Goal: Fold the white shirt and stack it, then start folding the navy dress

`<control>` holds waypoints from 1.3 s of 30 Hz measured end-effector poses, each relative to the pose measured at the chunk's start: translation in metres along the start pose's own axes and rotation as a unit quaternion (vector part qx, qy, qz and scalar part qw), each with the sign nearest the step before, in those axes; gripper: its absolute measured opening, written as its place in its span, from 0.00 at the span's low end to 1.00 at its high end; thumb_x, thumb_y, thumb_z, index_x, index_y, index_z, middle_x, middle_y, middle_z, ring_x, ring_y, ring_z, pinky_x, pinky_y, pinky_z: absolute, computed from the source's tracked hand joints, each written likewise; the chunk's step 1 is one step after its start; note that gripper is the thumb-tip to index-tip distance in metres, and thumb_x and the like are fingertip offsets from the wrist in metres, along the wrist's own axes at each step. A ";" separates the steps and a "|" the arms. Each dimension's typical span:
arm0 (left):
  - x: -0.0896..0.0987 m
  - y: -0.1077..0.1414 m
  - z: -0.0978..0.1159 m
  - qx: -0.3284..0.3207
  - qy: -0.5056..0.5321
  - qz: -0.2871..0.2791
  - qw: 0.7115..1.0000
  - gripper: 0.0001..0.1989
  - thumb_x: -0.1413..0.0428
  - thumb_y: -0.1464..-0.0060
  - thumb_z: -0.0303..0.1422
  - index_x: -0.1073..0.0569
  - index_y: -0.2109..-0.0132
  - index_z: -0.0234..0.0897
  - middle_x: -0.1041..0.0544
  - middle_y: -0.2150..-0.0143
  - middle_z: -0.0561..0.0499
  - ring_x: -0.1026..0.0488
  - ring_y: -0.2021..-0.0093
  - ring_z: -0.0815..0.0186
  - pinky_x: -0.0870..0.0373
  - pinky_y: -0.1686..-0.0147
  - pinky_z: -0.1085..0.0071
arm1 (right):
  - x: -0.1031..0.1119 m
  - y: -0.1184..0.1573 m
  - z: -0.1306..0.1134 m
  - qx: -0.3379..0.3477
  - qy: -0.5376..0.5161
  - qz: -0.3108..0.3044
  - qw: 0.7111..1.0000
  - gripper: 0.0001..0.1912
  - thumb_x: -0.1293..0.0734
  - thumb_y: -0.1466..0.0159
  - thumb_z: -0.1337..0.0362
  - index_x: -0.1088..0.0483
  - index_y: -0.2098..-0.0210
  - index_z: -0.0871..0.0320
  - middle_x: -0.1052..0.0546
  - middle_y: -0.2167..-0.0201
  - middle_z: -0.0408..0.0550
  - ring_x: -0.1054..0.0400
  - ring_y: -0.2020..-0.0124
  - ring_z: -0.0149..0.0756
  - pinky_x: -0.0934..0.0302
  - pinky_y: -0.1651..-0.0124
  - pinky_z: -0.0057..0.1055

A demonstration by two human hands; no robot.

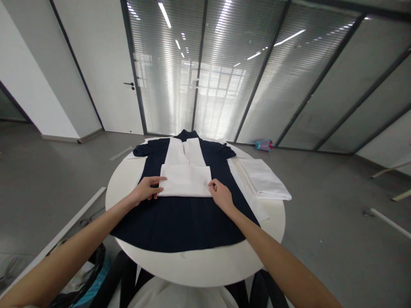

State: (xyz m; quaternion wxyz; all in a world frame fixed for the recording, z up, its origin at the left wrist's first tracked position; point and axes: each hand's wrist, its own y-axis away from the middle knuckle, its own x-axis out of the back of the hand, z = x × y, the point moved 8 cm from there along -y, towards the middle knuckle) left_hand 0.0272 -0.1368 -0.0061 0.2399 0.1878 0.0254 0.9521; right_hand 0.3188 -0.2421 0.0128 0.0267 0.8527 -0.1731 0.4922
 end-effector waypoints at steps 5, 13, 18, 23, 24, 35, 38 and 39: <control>0.012 -0.016 0.001 -0.014 -0.010 0.053 0.998 0.34 0.34 0.59 0.35 0.26 0.41 0.32 0.21 0.55 0.44 0.35 0.81 0.75 0.37 0.82 0.75 | 0.000 0.002 -0.002 0.007 0.015 0.006 1.000 0.09 0.41 0.32 0.67 0.29 0.59 0.54 0.29 0.75 0.39 0.37 0.74 0.32 0.54 0.68 0.27; 0.019 -0.054 0.005 -0.029 0.001 0.099 0.995 0.31 0.31 0.64 0.37 0.22 0.49 0.30 0.23 0.49 0.40 0.24 0.56 0.56 0.25 0.58 0.65 | -0.004 -0.006 0.010 0.002 -0.037 0.001 0.999 0.11 0.41 0.33 0.66 0.28 0.57 0.55 0.26 0.70 0.43 0.32 0.69 0.35 0.44 0.64 0.28; 0.009 -0.041 0.043 -0.089 -0.206 0.187 0.956 0.25 0.43 0.42 0.42 0.27 0.41 0.36 0.37 0.34 0.37 0.39 0.34 0.46 0.41 0.37 0.49 | 0.019 -0.007 -0.007 0.033 -0.033 0.108 0.993 0.18 0.40 0.31 0.57 0.29 0.47 0.56 0.32 0.47 0.57 0.32 0.49 0.43 0.39 0.46 0.40; -0.054 -0.031 0.069 -0.190 -0.414 0.101 0.884 0.27 0.58 0.32 0.47 0.38 0.31 0.45 0.44 0.28 0.43 0.54 0.27 0.47 0.57 0.33 0.43 | -0.007 -0.014 -0.063 0.154 0.073 0.007 0.985 0.29 0.45 0.28 0.46 0.38 0.34 0.53 0.47 0.30 0.58 0.54 0.29 0.53 0.55 0.33 0.50; -0.063 -0.033 0.067 -0.195 -0.441 0.079 0.872 0.28 0.58 0.32 0.47 0.40 0.30 0.46 0.44 0.27 0.44 0.56 0.26 0.47 0.60 0.32 0.43 | -0.015 -0.017 -0.068 0.165 0.093 -0.019 0.982 0.32 0.47 0.28 0.44 0.40 0.32 0.54 0.50 0.28 0.57 0.59 0.28 0.54 0.60 0.31 0.51; -0.063 -0.051 0.037 -0.149 -0.462 -0.012 0.874 0.35 0.59 0.36 0.55 0.47 0.27 0.47 0.50 0.26 0.45 0.57 0.26 0.49 0.62 0.32 0.46 | -0.048 -0.039 -0.038 0.141 0.077 -0.197 0.967 0.41 0.56 0.30 0.38 0.56 0.27 0.54 0.61 0.26 0.51 0.70 0.25 0.44 0.72 0.28 0.52; -0.060 -0.053 0.040 -0.142 -0.453 -0.017 0.880 0.34 0.59 0.35 0.54 0.46 0.28 0.47 0.48 0.26 0.46 0.55 0.26 0.50 0.62 0.31 0.47 | -0.044 -0.040 -0.037 0.145 0.059 -0.192 0.969 0.38 0.55 0.29 0.40 0.53 0.27 0.54 0.58 0.26 0.51 0.68 0.26 0.44 0.70 0.29 0.52; -0.059 -0.055 0.041 -0.139 -0.449 -0.018 0.883 0.33 0.60 0.35 0.53 0.44 0.28 0.47 0.46 0.27 0.46 0.53 0.27 0.51 0.61 0.31 0.47 | -0.042 -0.042 -0.038 0.151 0.054 -0.188 0.969 0.37 0.54 0.28 0.41 0.51 0.28 0.55 0.56 0.26 0.52 0.66 0.26 0.44 0.69 0.29 0.52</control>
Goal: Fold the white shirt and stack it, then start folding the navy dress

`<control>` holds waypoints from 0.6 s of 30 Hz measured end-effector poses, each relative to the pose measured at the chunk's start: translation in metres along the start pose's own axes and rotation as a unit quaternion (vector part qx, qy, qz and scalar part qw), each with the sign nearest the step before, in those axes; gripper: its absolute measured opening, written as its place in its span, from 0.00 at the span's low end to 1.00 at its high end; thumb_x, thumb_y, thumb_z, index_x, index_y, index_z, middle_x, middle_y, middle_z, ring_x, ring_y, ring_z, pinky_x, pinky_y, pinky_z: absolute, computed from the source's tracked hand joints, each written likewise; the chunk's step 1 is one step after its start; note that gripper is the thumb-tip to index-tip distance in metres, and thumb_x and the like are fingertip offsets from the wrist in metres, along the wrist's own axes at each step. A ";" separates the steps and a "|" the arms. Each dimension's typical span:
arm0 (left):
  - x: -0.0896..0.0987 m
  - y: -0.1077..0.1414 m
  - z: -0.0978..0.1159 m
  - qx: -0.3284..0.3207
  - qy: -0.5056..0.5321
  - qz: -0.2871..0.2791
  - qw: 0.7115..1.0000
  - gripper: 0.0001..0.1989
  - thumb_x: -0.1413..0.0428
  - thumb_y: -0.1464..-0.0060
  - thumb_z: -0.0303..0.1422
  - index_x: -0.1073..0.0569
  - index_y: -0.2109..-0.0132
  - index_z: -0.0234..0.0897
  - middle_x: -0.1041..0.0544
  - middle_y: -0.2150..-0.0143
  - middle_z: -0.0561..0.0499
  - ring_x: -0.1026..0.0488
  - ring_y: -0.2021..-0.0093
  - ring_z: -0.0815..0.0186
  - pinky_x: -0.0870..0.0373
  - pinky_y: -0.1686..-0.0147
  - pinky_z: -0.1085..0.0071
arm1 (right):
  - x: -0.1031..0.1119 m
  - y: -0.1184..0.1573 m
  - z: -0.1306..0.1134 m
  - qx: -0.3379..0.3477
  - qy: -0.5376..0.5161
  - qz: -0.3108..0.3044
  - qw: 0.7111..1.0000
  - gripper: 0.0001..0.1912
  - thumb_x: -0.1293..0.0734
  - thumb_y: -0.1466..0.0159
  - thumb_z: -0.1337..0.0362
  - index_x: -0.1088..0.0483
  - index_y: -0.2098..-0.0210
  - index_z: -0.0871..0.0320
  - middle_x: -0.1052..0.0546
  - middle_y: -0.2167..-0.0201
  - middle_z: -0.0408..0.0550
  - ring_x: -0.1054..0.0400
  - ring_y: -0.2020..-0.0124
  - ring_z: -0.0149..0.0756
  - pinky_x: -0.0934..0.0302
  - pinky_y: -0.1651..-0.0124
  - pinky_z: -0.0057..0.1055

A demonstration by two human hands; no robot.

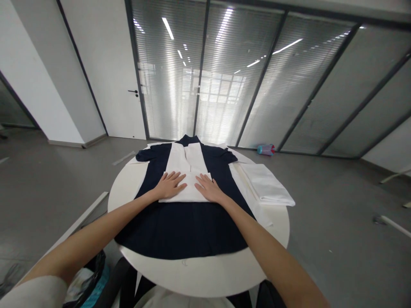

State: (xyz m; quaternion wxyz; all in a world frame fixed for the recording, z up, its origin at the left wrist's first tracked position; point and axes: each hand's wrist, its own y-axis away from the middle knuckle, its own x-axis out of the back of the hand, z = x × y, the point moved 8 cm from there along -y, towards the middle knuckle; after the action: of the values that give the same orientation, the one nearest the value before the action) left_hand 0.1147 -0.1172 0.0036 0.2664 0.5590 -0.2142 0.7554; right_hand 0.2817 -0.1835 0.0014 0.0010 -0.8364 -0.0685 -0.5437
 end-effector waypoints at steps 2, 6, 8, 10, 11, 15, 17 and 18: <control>0.004 -0.006 -0.004 0.006 0.005 0.010 1.000 0.31 0.60 0.34 0.52 0.41 0.30 0.46 0.42 0.28 0.46 0.49 0.28 0.53 0.58 0.32 0.48 | 0.008 -0.003 0.003 0.013 0.006 0.032 0.999 0.36 0.53 0.27 0.43 0.47 0.29 0.57 0.52 0.27 0.54 0.62 0.26 0.44 0.66 0.29 0.50; 0.008 -0.014 -0.007 -0.024 -0.025 0.054 0.998 0.32 0.59 0.34 0.51 0.42 0.29 0.44 0.45 0.27 0.46 0.53 0.27 0.53 0.62 0.31 0.48 | 0.013 -0.010 0.018 0.000 0.050 0.048 0.998 0.35 0.51 0.27 0.45 0.49 0.28 0.59 0.55 0.26 0.56 0.66 0.26 0.49 0.70 0.29 0.53; 0.003 -0.017 -0.009 -0.045 -0.027 0.039 0.998 0.32 0.58 0.35 0.51 0.43 0.29 0.45 0.47 0.27 0.46 0.53 0.27 0.52 0.64 0.31 0.48 | 0.005 -0.012 0.025 -0.014 0.057 0.014 0.998 0.36 0.51 0.27 0.45 0.52 0.27 0.59 0.59 0.26 0.56 0.66 0.26 0.51 0.70 0.29 0.55; 0.001 -0.024 -0.014 -0.056 0.010 0.024 0.998 0.32 0.54 0.37 0.52 0.39 0.31 0.46 0.44 0.28 0.46 0.49 0.28 0.52 0.63 0.31 0.49 | 0.004 -0.013 0.028 -0.014 0.056 0.018 0.998 0.35 0.50 0.27 0.46 0.51 0.28 0.59 0.57 0.26 0.56 0.63 0.26 0.51 0.68 0.29 0.55; 0.004 -0.030 -0.019 -0.048 0.059 0.028 0.997 0.30 0.50 0.39 0.53 0.33 0.34 0.46 0.39 0.30 0.46 0.46 0.29 0.51 0.61 0.31 0.49 | 0.006 -0.014 0.028 -0.010 0.055 0.031 0.998 0.34 0.49 0.27 0.47 0.49 0.29 0.58 0.54 0.27 0.56 0.60 0.27 0.50 0.65 0.29 0.54; 0.025 -0.074 -0.061 0.065 0.310 0.080 0.945 0.17 0.36 0.52 0.47 0.19 0.60 0.40 0.20 0.51 0.44 0.28 0.44 0.49 0.37 0.41 0.57 | 0.027 -0.031 0.026 -0.003 0.041 0.079 0.996 0.25 0.40 0.30 0.51 0.30 0.40 0.58 0.33 0.38 0.59 0.38 0.39 0.49 0.47 0.36 0.45; 0.036 -0.100 -0.082 0.117 0.367 0.106 0.917 0.17 0.35 0.53 0.45 0.21 0.64 0.35 0.20 0.57 0.42 0.24 0.53 0.51 0.29 0.51 0.61 | 0.042 -0.051 0.030 -0.024 0.019 0.092 0.995 0.20 0.36 0.33 0.53 0.25 0.48 0.59 0.28 0.47 0.58 0.33 0.46 0.48 0.42 0.41 0.42; 0.041 -0.112 -0.090 0.134 0.384 0.113 0.906 0.18 0.36 0.52 0.45 0.21 0.62 0.34 0.21 0.57 0.42 0.23 0.57 0.53 0.27 0.56 0.62 | 0.050 -0.065 0.033 -0.037 -0.004 0.099 0.994 0.18 0.34 0.34 0.55 0.24 0.51 0.59 0.26 0.50 0.58 0.31 0.48 0.47 0.40 0.43 0.41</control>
State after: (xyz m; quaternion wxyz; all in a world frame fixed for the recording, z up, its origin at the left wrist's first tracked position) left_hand 0.1110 0.0316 0.0201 0.1633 0.2282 -0.0534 0.9583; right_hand 0.3241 -0.1113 0.0289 0.0236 -0.8408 0.0349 -0.5397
